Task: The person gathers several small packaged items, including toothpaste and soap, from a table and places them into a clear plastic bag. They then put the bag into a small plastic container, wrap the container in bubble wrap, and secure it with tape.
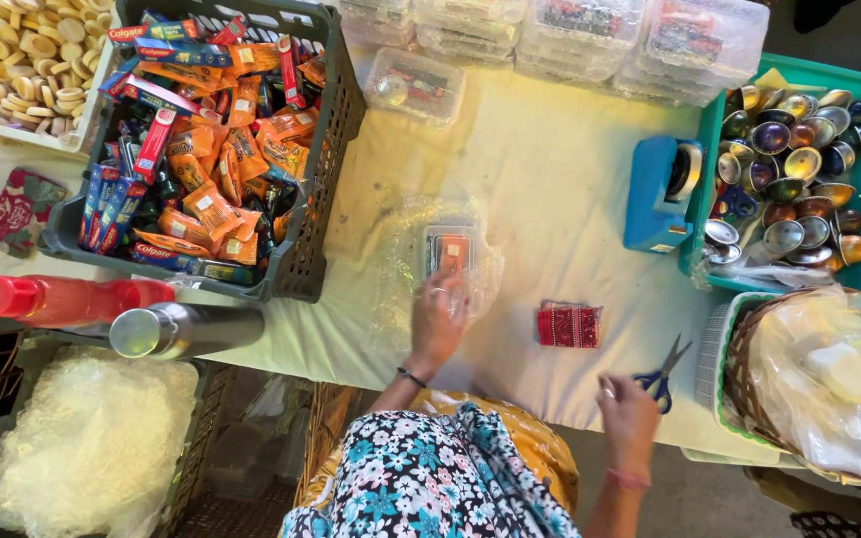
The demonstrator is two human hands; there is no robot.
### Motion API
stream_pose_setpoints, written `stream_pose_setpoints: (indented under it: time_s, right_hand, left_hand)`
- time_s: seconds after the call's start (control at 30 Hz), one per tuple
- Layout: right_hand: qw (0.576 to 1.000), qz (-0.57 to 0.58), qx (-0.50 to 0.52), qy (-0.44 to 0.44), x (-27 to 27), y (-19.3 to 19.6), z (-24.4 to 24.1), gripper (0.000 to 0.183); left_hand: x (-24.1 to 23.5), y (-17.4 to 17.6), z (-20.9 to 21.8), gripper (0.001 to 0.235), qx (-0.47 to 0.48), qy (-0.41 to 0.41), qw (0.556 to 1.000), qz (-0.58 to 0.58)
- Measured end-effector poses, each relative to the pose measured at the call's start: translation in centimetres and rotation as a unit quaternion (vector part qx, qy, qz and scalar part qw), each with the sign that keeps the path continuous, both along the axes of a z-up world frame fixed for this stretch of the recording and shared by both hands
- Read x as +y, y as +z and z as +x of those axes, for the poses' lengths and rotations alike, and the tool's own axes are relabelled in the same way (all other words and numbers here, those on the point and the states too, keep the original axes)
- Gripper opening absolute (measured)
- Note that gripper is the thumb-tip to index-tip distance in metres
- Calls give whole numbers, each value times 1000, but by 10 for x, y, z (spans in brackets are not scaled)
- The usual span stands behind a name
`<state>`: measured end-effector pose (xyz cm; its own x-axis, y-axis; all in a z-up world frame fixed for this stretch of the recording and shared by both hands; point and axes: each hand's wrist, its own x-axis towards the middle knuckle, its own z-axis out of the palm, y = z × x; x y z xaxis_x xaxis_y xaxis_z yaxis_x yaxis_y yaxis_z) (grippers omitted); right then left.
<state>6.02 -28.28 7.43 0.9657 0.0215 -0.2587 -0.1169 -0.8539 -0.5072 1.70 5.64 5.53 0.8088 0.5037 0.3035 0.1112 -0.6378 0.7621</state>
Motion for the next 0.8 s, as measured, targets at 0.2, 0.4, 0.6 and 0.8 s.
stream_pose_setpoints:
  time_s: [0.2,0.4,0.6,0.8]
  right_hand:
    - [926,-305,185,-124,-245,-136,-53,44]
    - [967,-192,73,-147,-124,-10,-34,48]
    - [957,180,-23,224,84,76,23,43]
    - [849,330,31,412,212,27,57,37]
  left_hand:
    - [16,1,-1,48,161,48,986,-17]
    - [-9,-65,3,72,227,53,936,-264]
    - [-30,-14,11,45,174,38,982,66]
    - [-73,-65,8,35,189,-1,968,168]
